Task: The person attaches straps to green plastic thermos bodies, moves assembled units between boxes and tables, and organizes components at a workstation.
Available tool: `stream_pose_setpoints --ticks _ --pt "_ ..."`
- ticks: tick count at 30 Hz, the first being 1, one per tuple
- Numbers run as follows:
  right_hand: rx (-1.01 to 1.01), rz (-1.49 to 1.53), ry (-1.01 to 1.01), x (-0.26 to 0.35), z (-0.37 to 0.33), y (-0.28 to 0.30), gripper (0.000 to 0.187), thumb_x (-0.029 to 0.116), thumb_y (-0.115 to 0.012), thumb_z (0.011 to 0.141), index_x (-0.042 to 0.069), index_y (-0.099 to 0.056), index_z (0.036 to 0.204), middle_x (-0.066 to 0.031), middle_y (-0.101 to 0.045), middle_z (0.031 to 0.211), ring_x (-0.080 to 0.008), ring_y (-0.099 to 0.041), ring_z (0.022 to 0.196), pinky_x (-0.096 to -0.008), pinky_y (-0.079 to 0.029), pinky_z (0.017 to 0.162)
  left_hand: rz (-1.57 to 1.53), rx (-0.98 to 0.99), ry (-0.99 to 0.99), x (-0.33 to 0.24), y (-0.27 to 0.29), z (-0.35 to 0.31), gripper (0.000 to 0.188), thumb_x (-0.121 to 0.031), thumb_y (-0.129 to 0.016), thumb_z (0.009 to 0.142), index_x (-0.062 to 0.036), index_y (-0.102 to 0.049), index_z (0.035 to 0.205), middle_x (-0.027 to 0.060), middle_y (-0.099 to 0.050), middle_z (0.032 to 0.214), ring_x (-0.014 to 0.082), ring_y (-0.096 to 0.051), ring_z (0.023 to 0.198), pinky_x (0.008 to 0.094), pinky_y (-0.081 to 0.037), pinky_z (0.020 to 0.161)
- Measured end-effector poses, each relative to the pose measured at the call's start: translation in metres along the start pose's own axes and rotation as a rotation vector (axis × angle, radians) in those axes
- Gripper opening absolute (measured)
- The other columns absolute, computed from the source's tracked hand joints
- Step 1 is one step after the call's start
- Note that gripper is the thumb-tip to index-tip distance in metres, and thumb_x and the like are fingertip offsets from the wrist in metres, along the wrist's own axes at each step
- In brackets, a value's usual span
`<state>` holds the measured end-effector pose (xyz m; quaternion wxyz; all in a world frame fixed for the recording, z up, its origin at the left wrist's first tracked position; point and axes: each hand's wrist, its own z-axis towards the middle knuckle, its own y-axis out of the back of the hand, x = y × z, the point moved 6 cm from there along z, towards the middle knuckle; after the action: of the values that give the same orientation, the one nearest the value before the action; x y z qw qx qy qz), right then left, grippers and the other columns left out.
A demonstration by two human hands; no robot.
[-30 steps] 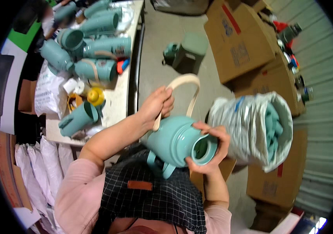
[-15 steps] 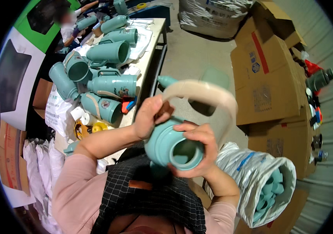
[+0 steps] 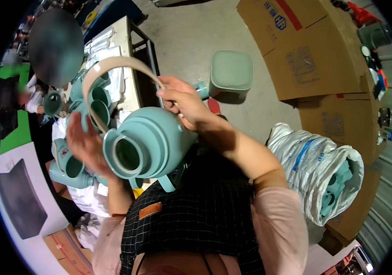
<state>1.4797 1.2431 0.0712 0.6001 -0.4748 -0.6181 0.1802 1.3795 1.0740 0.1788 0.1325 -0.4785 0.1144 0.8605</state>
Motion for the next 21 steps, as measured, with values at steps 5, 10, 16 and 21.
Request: stream_pose_setpoints --ticks 5,10,16,21 --pt "0.209 0.057 -0.247 0.022 0.073 -0.022 0.008 0.010 -0.054 0.092 0.006 -0.057 0.098 0.0050 -0.046 0.070 -0.0032 -0.040 0.058 -0.0187 -0.031 0.052 0.107 0.500 0.069 -0.006 -0.035 0.034 0.102 -0.026 -0.094 0.061 -0.0007 -0.036 0.140 0.0302 -0.055 0.130 0.0317 -0.065 0.113 0.0459 -0.047 0.104" --pt "0.146 -0.126 -0.268 0.020 0.128 -0.033 0.004 0.008 -0.050 0.090 0.009 -0.053 0.087 0.0031 -0.047 0.073 -0.0056 -0.043 0.067 -0.0210 -0.037 0.063 0.126 0.415 0.065 0.014 -0.045 0.056 0.090 -0.020 -0.089 0.064 -0.0036 -0.038 0.135 0.0283 -0.061 0.124 0.0322 -0.065 0.112 0.0496 -0.046 0.103" --pt "0.253 -0.731 -0.031 0.035 0.150 -0.039 0.013 0.012 -0.049 0.090 0.004 -0.050 0.100 -0.0061 -0.048 0.089 -0.0182 -0.048 0.085 -0.0330 -0.041 0.079 0.236 0.466 0.024 0.035 -0.047 0.073 0.078 -0.025 -0.088 0.062 -0.0095 -0.042 0.124 0.0136 -0.072 0.101 0.0387 -0.064 0.113 0.0571 -0.037 0.109" --pt "0.213 -0.572 -0.219 -0.016 0.189 0.010 0.041 0.020 -0.064 0.089 -0.001 -0.050 0.121 -0.0165 -0.055 0.116 -0.0279 -0.052 0.116 -0.0411 -0.038 0.103 0.273 0.475 0.189 0.096 -0.045 0.053 0.083 -0.029 -0.086 0.065 -0.0090 -0.040 0.130 0.0147 -0.068 0.109 0.0387 -0.059 0.118 0.0565 -0.038 0.110"
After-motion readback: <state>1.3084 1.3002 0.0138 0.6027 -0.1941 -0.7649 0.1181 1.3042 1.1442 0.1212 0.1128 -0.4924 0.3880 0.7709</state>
